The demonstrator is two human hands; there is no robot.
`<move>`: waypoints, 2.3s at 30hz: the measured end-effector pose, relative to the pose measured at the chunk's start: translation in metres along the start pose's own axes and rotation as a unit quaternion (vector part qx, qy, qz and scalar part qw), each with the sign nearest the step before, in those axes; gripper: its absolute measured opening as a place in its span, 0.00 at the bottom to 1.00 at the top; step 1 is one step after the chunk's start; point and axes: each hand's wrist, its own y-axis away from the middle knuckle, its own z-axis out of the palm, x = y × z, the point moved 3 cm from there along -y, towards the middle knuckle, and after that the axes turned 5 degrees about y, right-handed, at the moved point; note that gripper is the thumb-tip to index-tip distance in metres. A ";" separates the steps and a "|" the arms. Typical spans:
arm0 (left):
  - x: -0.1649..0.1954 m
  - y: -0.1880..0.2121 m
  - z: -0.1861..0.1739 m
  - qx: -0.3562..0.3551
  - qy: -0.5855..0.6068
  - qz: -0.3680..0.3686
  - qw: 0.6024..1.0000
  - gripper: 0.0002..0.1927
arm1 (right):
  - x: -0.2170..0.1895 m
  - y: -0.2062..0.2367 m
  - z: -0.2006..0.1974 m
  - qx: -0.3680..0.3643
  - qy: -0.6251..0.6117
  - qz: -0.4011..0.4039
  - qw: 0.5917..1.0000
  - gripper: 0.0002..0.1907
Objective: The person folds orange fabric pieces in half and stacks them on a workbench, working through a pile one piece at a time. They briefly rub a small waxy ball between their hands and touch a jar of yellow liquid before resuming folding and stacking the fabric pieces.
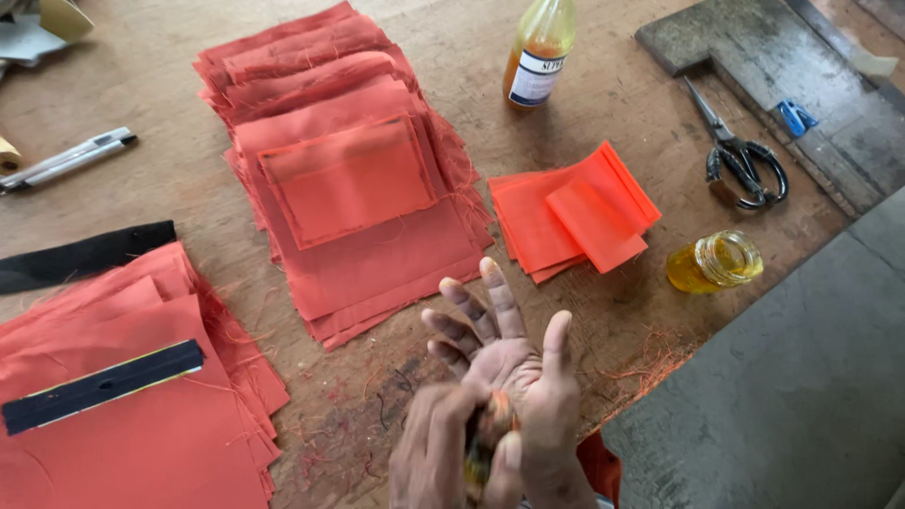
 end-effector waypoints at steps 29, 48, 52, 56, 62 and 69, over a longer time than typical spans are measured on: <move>-0.005 -0.090 -0.046 0.081 0.005 -0.035 0.996 0.11 | -0.003 0.035 0.012 -0.108 -0.228 -0.005 0.968 0.56; 0.032 -0.093 -0.038 -0.007 -0.081 0.051 0.995 0.12 | -0.032 0.036 -0.008 -0.009 0.156 -0.059 0.986 0.69; 0.023 -0.085 -0.025 -0.072 -0.074 0.083 0.991 0.11 | -0.031 0.029 -0.008 -0.019 0.314 -0.123 0.941 0.70; 0.013 -0.091 -0.036 0.014 -0.113 0.054 0.992 0.12 | -0.037 0.028 -0.011 -0.015 0.189 -0.114 0.975 0.67; 0.023 -0.089 -0.029 -0.014 -0.003 0.116 0.993 0.16 | -0.035 0.023 -0.014 0.008 -0.215 -0.018 0.976 0.56; 0.001 -0.075 -0.026 -0.033 0.039 0.019 0.999 0.16 | -0.032 0.019 -0.023 0.052 -0.316 -0.010 0.947 0.51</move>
